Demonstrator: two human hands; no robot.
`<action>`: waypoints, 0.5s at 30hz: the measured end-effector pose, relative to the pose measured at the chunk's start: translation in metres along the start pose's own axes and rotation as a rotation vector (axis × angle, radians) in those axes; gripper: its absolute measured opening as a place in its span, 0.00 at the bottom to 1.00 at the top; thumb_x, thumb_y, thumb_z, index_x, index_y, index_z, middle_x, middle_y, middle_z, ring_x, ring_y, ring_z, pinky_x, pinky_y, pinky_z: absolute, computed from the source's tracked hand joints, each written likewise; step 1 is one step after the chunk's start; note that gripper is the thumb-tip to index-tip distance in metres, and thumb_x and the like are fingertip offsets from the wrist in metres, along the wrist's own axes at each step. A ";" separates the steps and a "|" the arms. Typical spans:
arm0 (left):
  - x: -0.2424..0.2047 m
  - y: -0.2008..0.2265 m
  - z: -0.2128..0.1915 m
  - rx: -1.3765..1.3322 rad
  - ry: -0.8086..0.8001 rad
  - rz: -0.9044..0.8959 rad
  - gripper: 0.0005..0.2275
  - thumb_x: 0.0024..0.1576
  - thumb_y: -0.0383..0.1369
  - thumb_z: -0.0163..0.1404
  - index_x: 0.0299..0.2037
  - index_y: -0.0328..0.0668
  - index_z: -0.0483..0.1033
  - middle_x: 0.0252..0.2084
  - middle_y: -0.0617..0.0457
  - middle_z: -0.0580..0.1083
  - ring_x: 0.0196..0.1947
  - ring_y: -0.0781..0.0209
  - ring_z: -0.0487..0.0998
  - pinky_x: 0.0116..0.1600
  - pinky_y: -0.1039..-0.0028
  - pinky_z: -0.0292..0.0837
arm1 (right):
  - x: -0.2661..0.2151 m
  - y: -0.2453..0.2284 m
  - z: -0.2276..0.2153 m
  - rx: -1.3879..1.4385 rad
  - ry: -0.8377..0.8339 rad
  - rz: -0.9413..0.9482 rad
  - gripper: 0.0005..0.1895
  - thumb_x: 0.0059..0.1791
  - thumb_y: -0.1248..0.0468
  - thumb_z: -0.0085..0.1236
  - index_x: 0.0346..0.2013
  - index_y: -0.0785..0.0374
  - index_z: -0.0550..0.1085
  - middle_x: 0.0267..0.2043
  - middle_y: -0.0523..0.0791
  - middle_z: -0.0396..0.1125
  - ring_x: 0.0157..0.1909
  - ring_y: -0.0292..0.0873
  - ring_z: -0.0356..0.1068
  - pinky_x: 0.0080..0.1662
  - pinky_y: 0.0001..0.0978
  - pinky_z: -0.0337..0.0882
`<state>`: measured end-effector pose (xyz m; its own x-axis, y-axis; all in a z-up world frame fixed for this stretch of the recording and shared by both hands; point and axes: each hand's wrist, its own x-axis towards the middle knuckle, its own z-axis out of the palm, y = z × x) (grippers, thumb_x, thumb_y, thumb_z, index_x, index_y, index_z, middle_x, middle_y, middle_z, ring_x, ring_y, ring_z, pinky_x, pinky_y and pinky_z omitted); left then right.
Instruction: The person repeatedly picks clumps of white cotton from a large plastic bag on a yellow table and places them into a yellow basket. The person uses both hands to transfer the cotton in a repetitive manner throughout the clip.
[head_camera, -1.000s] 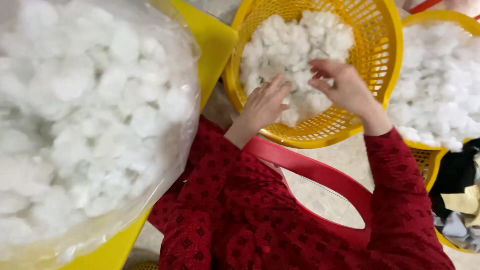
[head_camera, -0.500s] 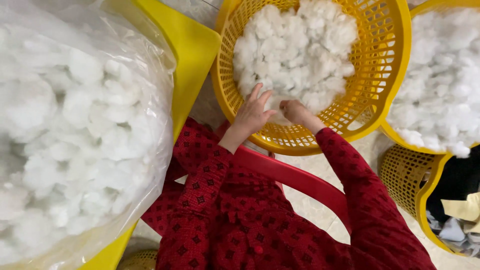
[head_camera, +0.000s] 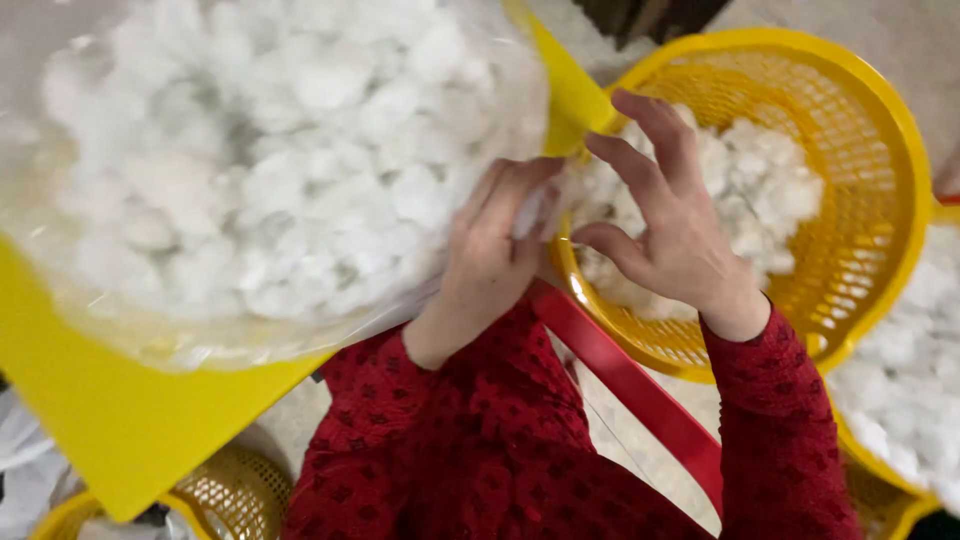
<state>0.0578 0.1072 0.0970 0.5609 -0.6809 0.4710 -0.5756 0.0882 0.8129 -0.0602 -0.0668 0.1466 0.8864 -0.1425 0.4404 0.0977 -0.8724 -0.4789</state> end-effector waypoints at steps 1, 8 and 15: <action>0.002 0.004 -0.037 0.187 0.079 0.052 0.15 0.63 0.21 0.50 0.59 0.40 0.72 0.48 0.45 0.74 0.48 0.49 0.78 0.51 0.67 0.76 | 0.021 -0.010 0.018 -0.045 -0.024 -0.079 0.41 0.46 0.55 0.71 0.70 0.60 0.62 0.77 0.56 0.47 0.77 0.63 0.49 0.73 0.60 0.56; 0.000 -0.072 -0.208 1.214 0.073 -0.156 0.42 0.47 0.55 0.63 0.70 0.45 0.62 0.74 0.40 0.54 0.73 0.33 0.50 0.63 0.27 0.53 | 0.182 -0.069 0.191 -0.370 -0.199 -0.454 0.53 0.46 0.38 0.68 0.80 0.49 0.56 0.83 0.53 0.39 0.82 0.62 0.37 0.67 0.82 0.44; -0.029 -0.170 -0.226 1.238 -0.113 -0.446 0.57 0.37 0.67 0.60 0.78 0.60 0.46 0.80 0.49 0.38 0.78 0.35 0.31 0.66 0.14 0.32 | 0.209 -0.062 0.286 -0.475 -0.574 -0.248 0.62 0.37 0.26 0.56 0.78 0.45 0.47 0.82 0.50 0.31 0.80 0.59 0.29 0.62 0.87 0.38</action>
<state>0.2738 0.2764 0.0219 0.8254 -0.5396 0.1660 -0.5490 -0.8357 0.0126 0.2484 0.0913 0.0515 0.9719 0.2334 -0.0309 0.2339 -0.9722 0.0147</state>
